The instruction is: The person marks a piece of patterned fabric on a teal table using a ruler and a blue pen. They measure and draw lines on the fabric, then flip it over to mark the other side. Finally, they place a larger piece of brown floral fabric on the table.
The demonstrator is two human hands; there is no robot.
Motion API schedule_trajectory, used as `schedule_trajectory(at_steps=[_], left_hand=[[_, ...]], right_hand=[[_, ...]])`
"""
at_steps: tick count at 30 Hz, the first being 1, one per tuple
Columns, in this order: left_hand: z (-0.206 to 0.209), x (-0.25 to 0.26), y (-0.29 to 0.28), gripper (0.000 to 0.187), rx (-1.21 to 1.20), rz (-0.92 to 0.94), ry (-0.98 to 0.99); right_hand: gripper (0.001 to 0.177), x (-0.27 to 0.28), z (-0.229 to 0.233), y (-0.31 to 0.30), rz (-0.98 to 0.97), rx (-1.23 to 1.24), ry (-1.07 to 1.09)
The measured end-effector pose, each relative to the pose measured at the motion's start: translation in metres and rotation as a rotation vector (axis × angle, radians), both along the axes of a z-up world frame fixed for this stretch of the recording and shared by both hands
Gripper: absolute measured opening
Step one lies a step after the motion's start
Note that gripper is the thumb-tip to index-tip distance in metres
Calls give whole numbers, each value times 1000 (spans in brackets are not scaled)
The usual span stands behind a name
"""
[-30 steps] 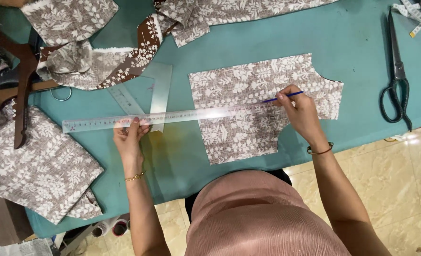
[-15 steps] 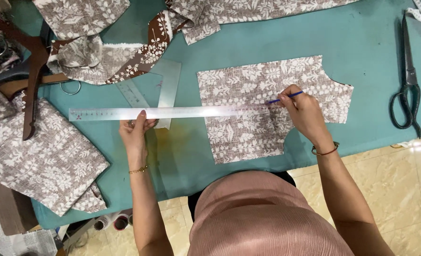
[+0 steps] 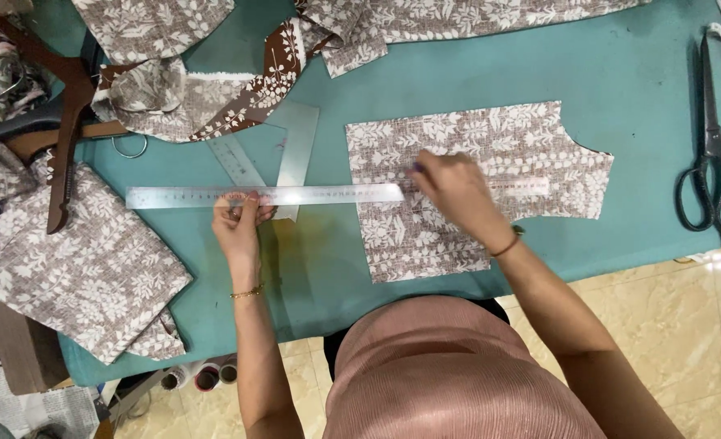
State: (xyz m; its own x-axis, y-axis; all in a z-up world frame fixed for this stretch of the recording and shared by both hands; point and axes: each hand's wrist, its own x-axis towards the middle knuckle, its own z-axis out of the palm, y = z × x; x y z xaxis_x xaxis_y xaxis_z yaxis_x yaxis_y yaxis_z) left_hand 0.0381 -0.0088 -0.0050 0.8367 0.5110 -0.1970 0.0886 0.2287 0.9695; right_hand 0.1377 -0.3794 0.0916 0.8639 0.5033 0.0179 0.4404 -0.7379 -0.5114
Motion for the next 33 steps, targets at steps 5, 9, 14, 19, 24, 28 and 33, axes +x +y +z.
schedule_trajectory(at_steps=[5, 9, 14, 19, 24, 28, 33], left_hand=[[6, 1, -2, 17, -15, 7, 10], [8, 2, -3, 16, -15, 6, 17], [7, 3, -2, 16, -32, 10, 24], [2, 3, -3, 15, -28, 3, 14], [-5, 2, -2, 16, -19, 18, 3], [-9, 1, -1, 16, -12, 38, 11], [-15, 0, 2, 16, -39, 30, 3]], right_hand=[[22, -5, 4, 30, -7, 111, 207], [20, -6, -5, -12, 24, 239, 111], [16, -8, 13, -68, -212, 106, 217], [17, -3, -10, -46, -136, 49, -13], [18, -4, -7, 42, 105, 129, -77], [19, -5, -6, 52, 99, 218, 64], [33, -4, 11, -41, -180, -37, 355]])
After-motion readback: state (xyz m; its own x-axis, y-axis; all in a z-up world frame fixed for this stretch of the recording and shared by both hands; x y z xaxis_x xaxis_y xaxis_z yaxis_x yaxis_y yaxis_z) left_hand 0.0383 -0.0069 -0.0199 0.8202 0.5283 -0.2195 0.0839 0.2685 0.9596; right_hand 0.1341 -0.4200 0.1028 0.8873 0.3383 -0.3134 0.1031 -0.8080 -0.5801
